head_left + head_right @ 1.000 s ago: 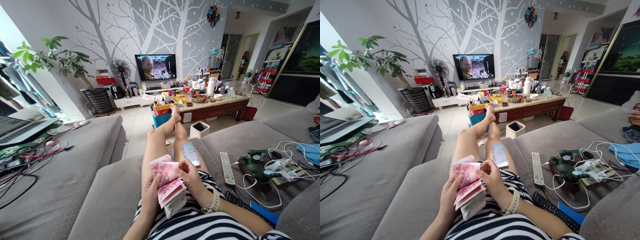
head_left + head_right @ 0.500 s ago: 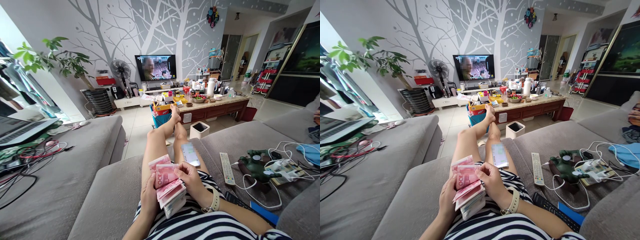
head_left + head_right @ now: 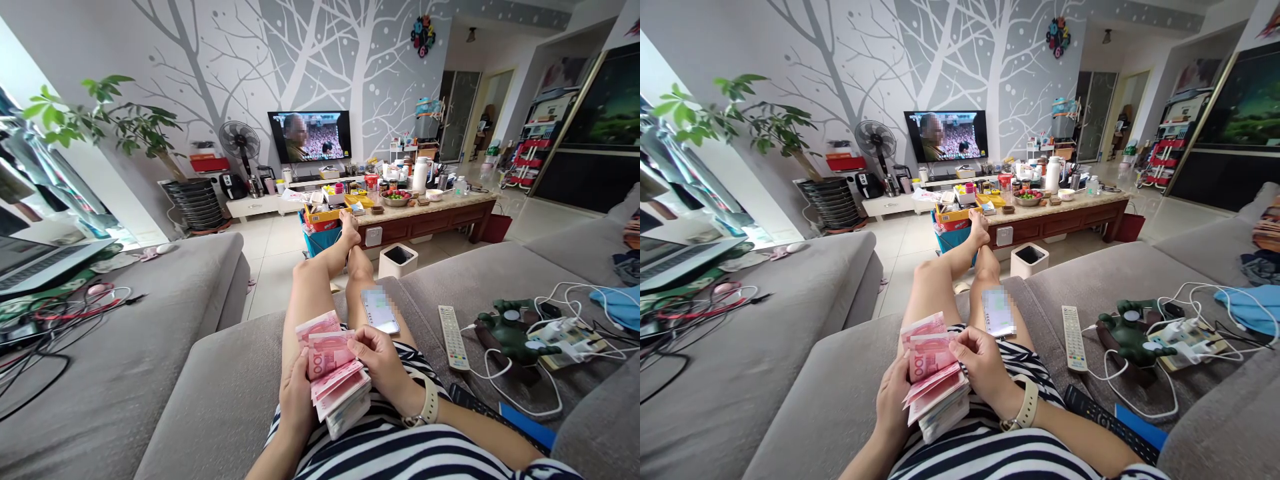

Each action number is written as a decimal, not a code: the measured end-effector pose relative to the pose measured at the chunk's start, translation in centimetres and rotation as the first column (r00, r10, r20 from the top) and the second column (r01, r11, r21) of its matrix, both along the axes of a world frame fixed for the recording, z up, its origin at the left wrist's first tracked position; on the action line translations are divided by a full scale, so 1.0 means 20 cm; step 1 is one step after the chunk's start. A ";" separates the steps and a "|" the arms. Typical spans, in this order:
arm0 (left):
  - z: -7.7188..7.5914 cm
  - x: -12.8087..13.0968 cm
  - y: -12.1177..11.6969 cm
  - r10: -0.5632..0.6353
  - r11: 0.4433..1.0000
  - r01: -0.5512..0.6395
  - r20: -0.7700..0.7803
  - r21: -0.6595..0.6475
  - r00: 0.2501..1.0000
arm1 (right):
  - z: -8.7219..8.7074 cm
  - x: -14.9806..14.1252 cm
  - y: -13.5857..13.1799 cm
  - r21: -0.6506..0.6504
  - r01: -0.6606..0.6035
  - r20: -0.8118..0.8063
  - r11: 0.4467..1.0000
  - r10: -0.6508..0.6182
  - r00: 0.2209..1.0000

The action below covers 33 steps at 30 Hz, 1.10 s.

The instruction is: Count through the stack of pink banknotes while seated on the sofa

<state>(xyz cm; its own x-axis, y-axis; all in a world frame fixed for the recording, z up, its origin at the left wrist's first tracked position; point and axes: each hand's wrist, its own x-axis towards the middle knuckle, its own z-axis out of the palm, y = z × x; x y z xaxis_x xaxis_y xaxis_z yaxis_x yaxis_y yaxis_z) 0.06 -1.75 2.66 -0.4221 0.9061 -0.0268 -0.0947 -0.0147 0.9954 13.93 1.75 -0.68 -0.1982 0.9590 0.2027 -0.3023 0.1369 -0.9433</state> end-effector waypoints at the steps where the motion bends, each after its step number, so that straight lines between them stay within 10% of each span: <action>1: 0.00 0.00 0.00 0.003 1.000 -0.003 -0.002 0.003 1.000 | 0.00 0.00 0.00 0.000 -0.003 -0.001 1.000 0.003 1.000; 33: -0.04 -0.01 0.02 0.013 1.000 -0.013 0.010 0.001 1.000 | 0.00 0.00 -0.01 0.012 -0.012 0.006 1.000 0.012 1.000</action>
<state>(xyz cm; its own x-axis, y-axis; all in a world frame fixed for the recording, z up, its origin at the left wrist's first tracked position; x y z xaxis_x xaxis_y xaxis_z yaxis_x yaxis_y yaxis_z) -0.20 -1.35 1.77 -0.4336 0.9006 -0.0307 -0.1049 -0.0166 0.9943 13.91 1.61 -0.60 -0.2106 0.9541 0.2129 -0.2985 0.1446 -0.9434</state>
